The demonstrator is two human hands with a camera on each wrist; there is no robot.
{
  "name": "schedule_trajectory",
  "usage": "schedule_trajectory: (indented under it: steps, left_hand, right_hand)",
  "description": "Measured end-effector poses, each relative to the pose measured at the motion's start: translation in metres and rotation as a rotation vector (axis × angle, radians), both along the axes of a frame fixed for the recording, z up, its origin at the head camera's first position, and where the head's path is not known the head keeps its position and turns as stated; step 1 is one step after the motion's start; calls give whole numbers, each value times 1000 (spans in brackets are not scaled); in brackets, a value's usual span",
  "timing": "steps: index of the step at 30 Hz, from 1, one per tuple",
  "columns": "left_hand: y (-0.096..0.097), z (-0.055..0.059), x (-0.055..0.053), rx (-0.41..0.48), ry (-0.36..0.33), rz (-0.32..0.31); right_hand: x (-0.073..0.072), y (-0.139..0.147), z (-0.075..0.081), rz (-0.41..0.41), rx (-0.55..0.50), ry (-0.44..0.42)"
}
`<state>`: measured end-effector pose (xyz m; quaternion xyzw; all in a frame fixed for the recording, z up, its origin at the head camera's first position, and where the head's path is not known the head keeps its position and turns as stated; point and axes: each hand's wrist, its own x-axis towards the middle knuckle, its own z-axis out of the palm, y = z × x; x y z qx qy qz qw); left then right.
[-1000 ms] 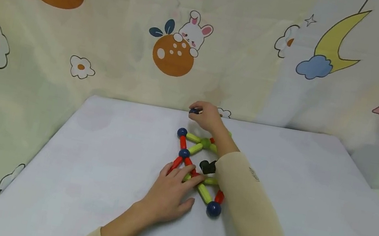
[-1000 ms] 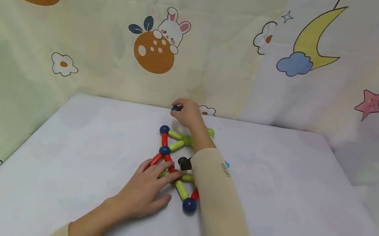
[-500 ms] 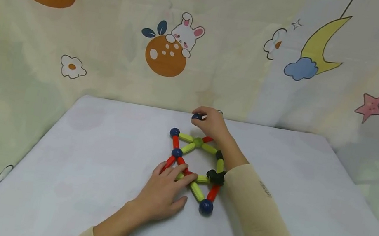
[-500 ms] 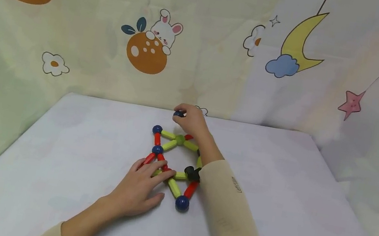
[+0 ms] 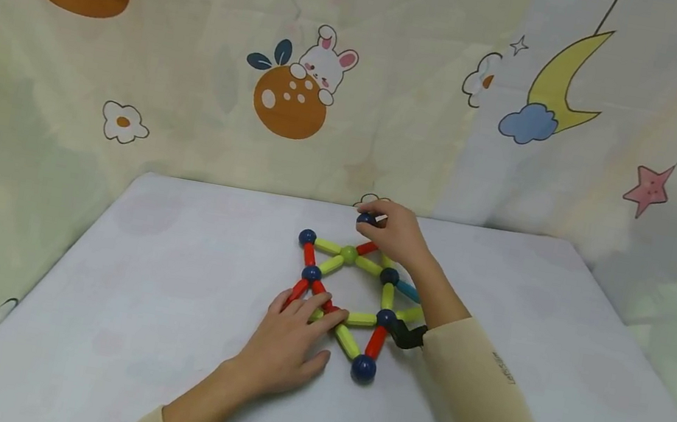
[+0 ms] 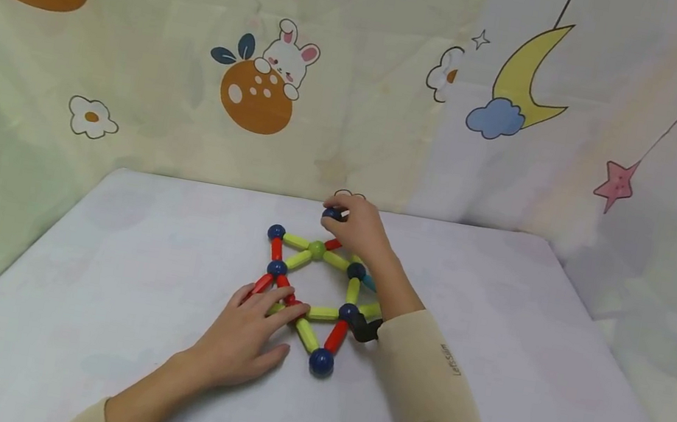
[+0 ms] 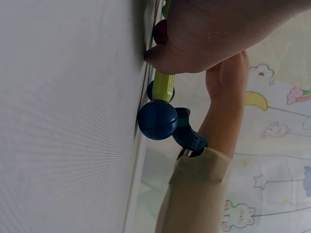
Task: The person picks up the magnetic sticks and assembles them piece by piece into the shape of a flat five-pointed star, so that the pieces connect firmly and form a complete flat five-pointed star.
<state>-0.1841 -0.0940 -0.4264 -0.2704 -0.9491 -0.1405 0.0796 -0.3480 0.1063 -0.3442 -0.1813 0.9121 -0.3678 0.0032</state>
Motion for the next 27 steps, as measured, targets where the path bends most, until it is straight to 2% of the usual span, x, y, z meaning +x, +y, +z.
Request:
schedule_trajectory:
  steps: [13,27]
  left_hand:
    - [0,-1,0,-7,-5,3]
    - [0,1,1,6,-13,6]
  right_hand:
    - [18,37,-9,-39,2,3]
    - [39,77,-23,-88,32,-43]
